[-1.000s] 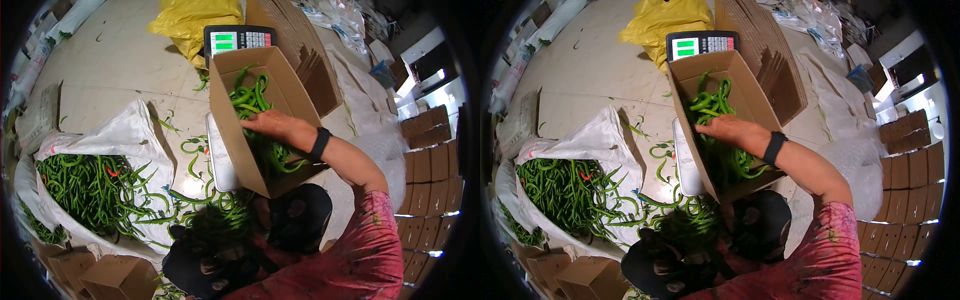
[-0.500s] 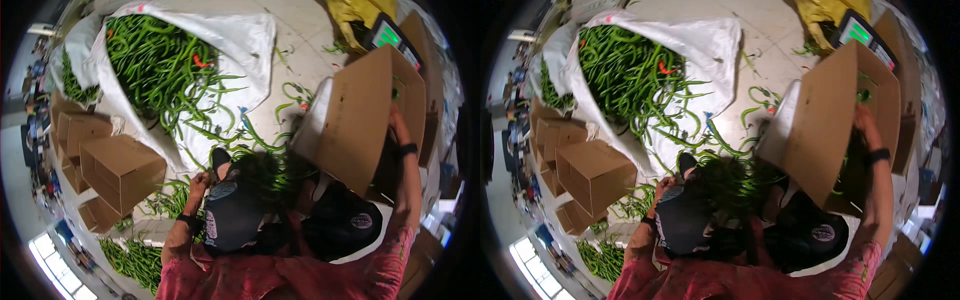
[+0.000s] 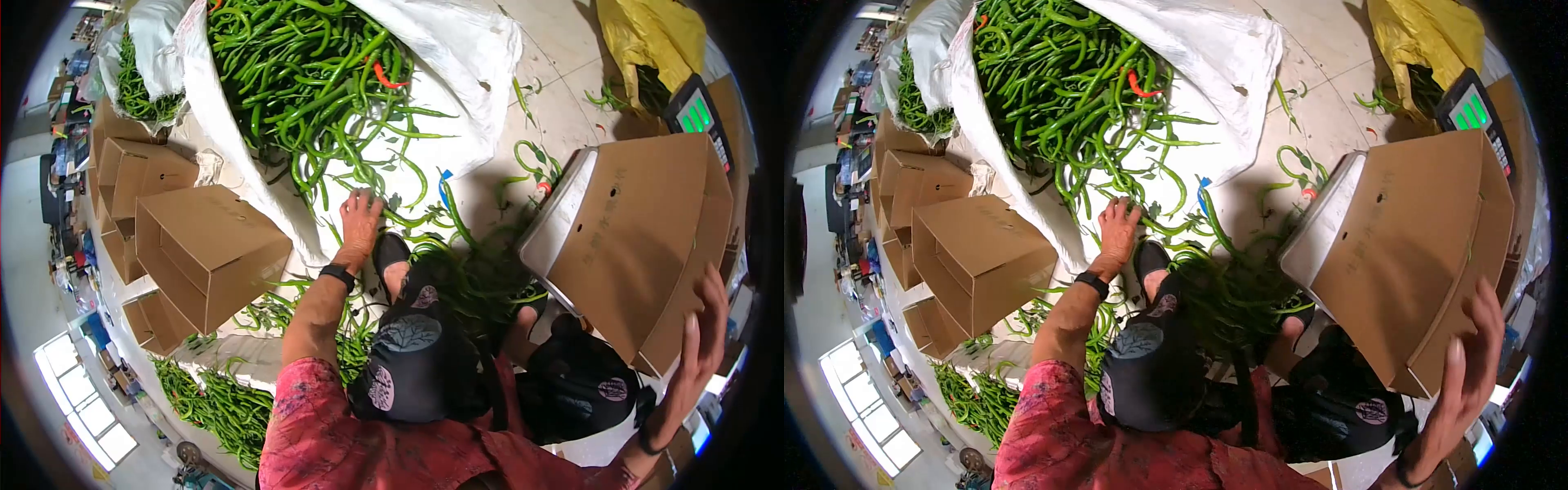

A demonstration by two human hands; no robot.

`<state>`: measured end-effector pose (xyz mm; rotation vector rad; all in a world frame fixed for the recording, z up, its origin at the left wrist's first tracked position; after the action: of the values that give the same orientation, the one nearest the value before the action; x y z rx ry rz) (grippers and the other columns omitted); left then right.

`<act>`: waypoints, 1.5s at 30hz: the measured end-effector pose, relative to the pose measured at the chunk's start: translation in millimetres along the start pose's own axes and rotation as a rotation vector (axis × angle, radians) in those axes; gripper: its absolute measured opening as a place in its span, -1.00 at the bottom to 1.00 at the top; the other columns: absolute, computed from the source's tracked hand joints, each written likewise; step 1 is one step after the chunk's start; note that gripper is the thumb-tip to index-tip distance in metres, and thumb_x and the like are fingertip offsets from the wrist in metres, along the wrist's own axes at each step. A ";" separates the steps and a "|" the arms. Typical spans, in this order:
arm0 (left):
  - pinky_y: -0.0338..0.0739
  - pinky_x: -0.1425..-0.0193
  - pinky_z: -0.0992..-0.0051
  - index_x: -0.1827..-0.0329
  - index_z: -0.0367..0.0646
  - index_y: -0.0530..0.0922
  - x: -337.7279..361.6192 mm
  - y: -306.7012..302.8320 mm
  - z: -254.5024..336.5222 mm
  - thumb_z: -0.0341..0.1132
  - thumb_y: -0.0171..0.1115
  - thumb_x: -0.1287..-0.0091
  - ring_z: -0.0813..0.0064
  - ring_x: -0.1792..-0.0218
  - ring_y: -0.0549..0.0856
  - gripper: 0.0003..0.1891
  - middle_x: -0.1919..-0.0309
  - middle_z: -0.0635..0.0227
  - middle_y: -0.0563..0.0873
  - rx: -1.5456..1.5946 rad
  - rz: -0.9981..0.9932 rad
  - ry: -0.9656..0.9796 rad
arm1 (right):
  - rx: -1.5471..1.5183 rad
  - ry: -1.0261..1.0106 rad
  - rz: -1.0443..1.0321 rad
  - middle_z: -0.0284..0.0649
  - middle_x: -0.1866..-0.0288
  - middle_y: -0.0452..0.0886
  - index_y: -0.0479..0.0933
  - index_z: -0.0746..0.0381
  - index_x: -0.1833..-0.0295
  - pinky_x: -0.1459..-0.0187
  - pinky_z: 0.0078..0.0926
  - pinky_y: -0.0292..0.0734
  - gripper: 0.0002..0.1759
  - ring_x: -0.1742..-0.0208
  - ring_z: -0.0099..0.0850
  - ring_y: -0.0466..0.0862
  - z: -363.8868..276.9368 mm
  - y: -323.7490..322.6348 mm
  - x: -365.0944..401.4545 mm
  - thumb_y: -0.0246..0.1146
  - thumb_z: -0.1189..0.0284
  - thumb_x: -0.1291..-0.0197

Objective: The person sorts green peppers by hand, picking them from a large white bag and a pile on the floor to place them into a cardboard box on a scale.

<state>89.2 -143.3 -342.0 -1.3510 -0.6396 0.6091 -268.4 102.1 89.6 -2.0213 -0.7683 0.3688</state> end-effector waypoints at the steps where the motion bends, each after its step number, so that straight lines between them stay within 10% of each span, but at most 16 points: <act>1: 0.31 -0.23 0.05 -0.13 -0.03 0.54 -0.9 -9.7 2.5 -0.46 0.18 -0.14 0.05 -0.25 0.42 -0.57 -0.15 0.16 0.50 0.010 0.048 0.030 | 0.019 0.006 0.074 -0.05 -0.29 0.50 0.54 0.32 -0.08 -0.44 -0.23 0.16 -0.69 -0.41 -0.23 0.40 -7.7 2.9 10.8 0.09 0.38 -0.34; 5: 0.38 -0.10 0.09 -0.07 -0.09 0.53 0.5 -17.5 -8.5 -0.48 0.22 -0.16 0.05 0.10 0.54 -0.63 0.15 0.13 0.54 0.268 -0.085 0.135 | -0.420 0.218 -0.332 -0.07 0.04 0.57 0.49 0.27 0.21 0.34 -0.67 0.45 -0.91 0.42 -0.55 0.56 1.0 29.6 47.6 0.15 0.47 -0.24; 13: 0.51 -0.09 0.18 -0.19 -0.20 0.49 -101.3 -150.5 -67.2 -0.55 0.25 -0.08 0.05 -0.09 0.54 -0.48 -0.09 0.11 0.56 -0.019 0.432 0.020 | -0.722 0.523 -0.885 -0.07 0.10 0.62 0.60 0.44 0.22 0.32 -0.55 0.56 -0.83 0.26 -0.43 0.65 -27.6 104.4 49.9 0.22 0.56 -0.09; 17: 0.36 -0.16 0.15 -0.26 -0.19 0.41 -159.6 -121.3 -115.3 -0.29 0.46 -0.02 0.12 -0.14 0.51 -0.31 -0.05 0.15 0.61 -0.214 0.166 -0.091 | -0.580 0.296 -0.942 -0.11 0.13 0.63 0.61 0.44 0.17 0.23 -0.52 0.58 -0.81 0.22 -0.44 0.66 -31.7 118.4 46.5 0.21 0.55 -0.13; 19: 0.32 -0.17 0.14 -0.02 -0.17 0.47 -181.3 -83.6 -127.6 -0.17 0.53 0.10 0.15 -0.13 0.54 -0.39 0.12 0.16 0.72 -0.294 0.014 -0.151 | -0.568 0.550 -1.099 -0.12 0.10 0.67 0.60 0.41 -0.02 0.01 -0.52 0.53 -0.74 0.09 -0.44 0.67 -32.5 122.4 43.6 0.17 0.58 -0.24; 28: 0.35 -0.12 0.19 0.08 -0.13 0.50 -203.4 -53.2 -117.8 -0.40 0.28 -0.13 0.15 0.13 0.67 -0.72 0.28 0.14 0.69 -0.318 0.372 -0.265 | -0.688 0.593 -1.047 -0.20 0.20 0.68 0.58 0.37 -0.03 0.11 -0.54 0.54 -0.77 0.15 -0.49 0.67 -25.2 152.9 41.9 0.16 0.52 -0.32; 34: 0.48 0.11 0.11 0.09 -0.17 0.38 -177.5 -69.3 -77.7 -0.29 0.53 0.07 0.00 0.33 0.69 -0.46 0.34 0.07 0.67 -0.104 0.120 -0.141 | -0.586 0.555 -1.052 -0.22 0.20 0.67 0.57 0.37 -0.05 0.11 -0.57 0.54 -0.76 0.15 -0.51 0.65 -25.3 149.0 37.4 0.16 0.51 -0.34; 42: 0.59 0.04 0.04 -0.28 -0.18 0.36 -160.0 -33.7 -78.3 -0.30 0.37 -0.05 -0.20 0.18 0.70 -0.33 0.16 -0.08 0.72 0.472 -0.078 -0.482 | -0.671 0.566 -1.007 -0.15 0.22 0.67 0.56 0.43 0.07 0.18 -0.52 0.55 -0.80 0.24 -0.45 0.66 -28.8 153.3 39.4 0.11 0.56 -0.28; 45: 0.60 0.07 0.24 -0.29 -0.24 0.41 -148.2 -55.1 -58.5 -0.34 0.34 -0.09 0.06 0.19 0.73 -0.37 0.14 0.08 0.74 0.901 -0.072 -0.476 | -0.715 0.591 -1.036 -0.20 0.19 0.68 0.57 0.40 -0.02 0.14 -0.54 0.54 -0.75 0.20 -0.51 0.64 -18.8 150.5 45.1 0.14 0.49 -0.32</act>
<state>31.4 -296.8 -303.3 -0.3361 -0.6638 1.0161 -167.8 60.4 -25.1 -1.8426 -1.5228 -1.1761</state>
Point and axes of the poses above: each hand's wrist, its own x-axis away from the middle knuckle, its own y-axis out of the palm, z = x × y, the point moved 1 cm from there along -x, towards the middle knuckle
